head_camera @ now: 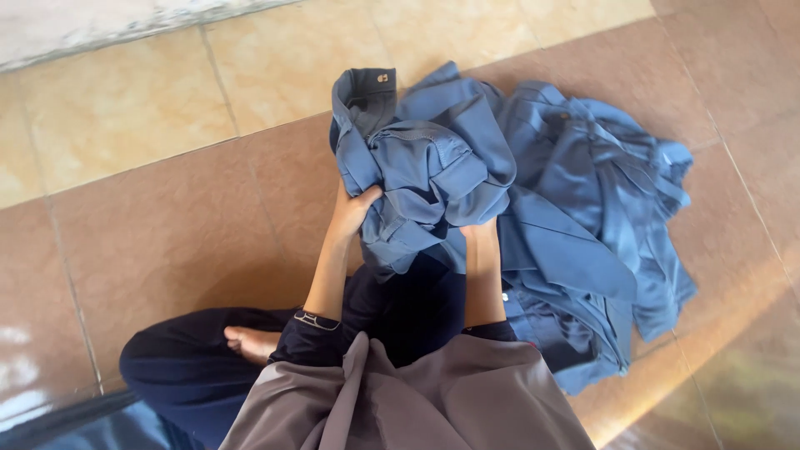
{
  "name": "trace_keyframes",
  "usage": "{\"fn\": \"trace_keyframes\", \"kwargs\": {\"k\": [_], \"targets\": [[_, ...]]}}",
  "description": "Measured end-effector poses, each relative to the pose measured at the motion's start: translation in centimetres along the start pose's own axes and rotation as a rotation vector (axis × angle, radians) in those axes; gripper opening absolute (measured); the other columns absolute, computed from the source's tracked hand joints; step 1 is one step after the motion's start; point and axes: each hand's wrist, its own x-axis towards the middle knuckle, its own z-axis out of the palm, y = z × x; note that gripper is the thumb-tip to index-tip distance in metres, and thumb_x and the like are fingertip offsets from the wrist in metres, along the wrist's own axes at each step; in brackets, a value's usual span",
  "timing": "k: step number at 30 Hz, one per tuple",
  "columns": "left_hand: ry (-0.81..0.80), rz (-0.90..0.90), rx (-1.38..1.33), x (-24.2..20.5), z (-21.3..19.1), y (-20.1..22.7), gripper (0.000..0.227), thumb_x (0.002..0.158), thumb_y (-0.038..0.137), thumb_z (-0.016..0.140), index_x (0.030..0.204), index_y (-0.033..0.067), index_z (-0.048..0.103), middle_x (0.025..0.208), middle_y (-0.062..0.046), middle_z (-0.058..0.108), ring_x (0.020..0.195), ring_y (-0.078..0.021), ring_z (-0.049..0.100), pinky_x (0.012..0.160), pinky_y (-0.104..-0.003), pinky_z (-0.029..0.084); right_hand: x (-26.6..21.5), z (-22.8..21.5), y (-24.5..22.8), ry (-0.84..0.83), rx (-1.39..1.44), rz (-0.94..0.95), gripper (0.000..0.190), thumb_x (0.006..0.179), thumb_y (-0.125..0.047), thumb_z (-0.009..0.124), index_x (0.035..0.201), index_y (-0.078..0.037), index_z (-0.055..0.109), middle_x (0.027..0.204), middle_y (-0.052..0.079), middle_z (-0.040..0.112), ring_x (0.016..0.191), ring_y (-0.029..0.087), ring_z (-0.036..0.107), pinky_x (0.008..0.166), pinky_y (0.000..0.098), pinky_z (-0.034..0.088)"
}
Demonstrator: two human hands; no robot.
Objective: The person is folding blue trousers into a rectangular shape and stacking them on the floor.
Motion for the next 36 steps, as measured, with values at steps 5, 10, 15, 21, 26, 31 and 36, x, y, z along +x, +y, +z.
{"fn": "trace_keyframes", "kwargs": {"k": [5,10,15,21,26,31,36], "targets": [[0.154,0.125,0.001,0.3,-7.8,-0.3,0.091,0.078,0.001,0.079,0.157,0.0021,0.033,0.154,-0.026,0.042,0.143,-0.0422,0.039,0.117,-0.064,0.03,1.3,5.2,-6.3,-0.098,0.035,-0.121,0.088,0.084,-0.03,0.077,0.157,-0.017,0.031,0.157,0.026,0.026,0.145,0.049,0.031,0.113,0.0624,0.036],[0.288,0.237,0.008,-1.4,-14.1,2.2,0.092,0.08,0.0,0.077,0.158,0.0026,0.029,0.156,-0.027,0.04,0.144,-0.0426,0.037,0.118,-0.064,0.029,0.8,10.2,-11.8,-0.213,0.075,-0.247,0.083,0.086,-0.031,0.075,0.156,-0.014,0.034,0.155,0.026,0.03,0.144,0.048,0.034,0.113,0.0609,0.037],[0.44,0.239,0.033,-3.9,-19.2,4.2,0.089,0.08,0.001,0.075,0.157,0.0013,0.031,0.153,-0.031,0.04,0.142,-0.0478,0.037,0.117,-0.068,0.028,-1.1,14.8,-16.5,-0.309,0.141,-0.339,0.076,0.09,-0.033,0.072,0.154,-0.011,0.037,0.154,0.026,0.035,0.143,0.046,0.036,0.113,0.059,0.038],[0.583,0.131,0.006,-5.7,-23.8,5.0,0.081,0.083,0.009,0.075,0.155,0.0016,0.038,0.15,-0.031,0.044,0.138,-0.0535,0.04,0.114,-0.069,0.03,-3.8,18.6,-19.3,-0.381,0.194,-0.387,0.071,0.093,-0.034,0.07,0.152,-0.008,0.041,0.152,0.025,0.04,0.142,0.044,0.039,0.114,0.0571,0.039],[0.734,-0.169,0.143,-5.6,-28.2,0.1,0.103,0.079,0.025,0.083,0.16,0.0057,0.023,0.156,-0.033,0.03,0.145,-0.0523,0.031,0.117,-0.067,0.028,-6.6,20.3,-18.9,-0.42,0.235,-0.395,0.067,0.096,-0.035,0.068,0.151,-0.005,0.044,0.15,0.025,0.044,0.142,0.043,0.042,0.114,0.0557,0.04],[0.799,-0.163,0.384,-5.2,-27.7,-7.1,0.127,0.074,0.044,0.093,0.162,-0.001,0.013,0.158,-0.044,0.015,0.149,-0.0604,0.014,0.123,-0.067,0.013,-6.6,26.7,-7.6,-0.516,0.002,-0.481,0.072,0.092,-0.029,0.07,0.151,0.002,0.043,0.15,0.03,0.044,0.143,0.045,0.04,0.116,0.0564,0.038],[0.569,-0.473,0.544,-5.9,-24.9,-9.1,0.127,0.07,0.049,0.089,0.166,0.0173,0.013,0.166,-0.035,0.003,0.154,-0.052,0.008,0.122,-0.065,0.023,-6.6,29.1,-5.1,-0.467,-0.236,-0.55,0.07,0.094,-0.031,0.065,0.151,0.004,0.043,0.155,0.029,0.039,0.146,0.042,0.038,0.115,0.0504,0.04]]}}
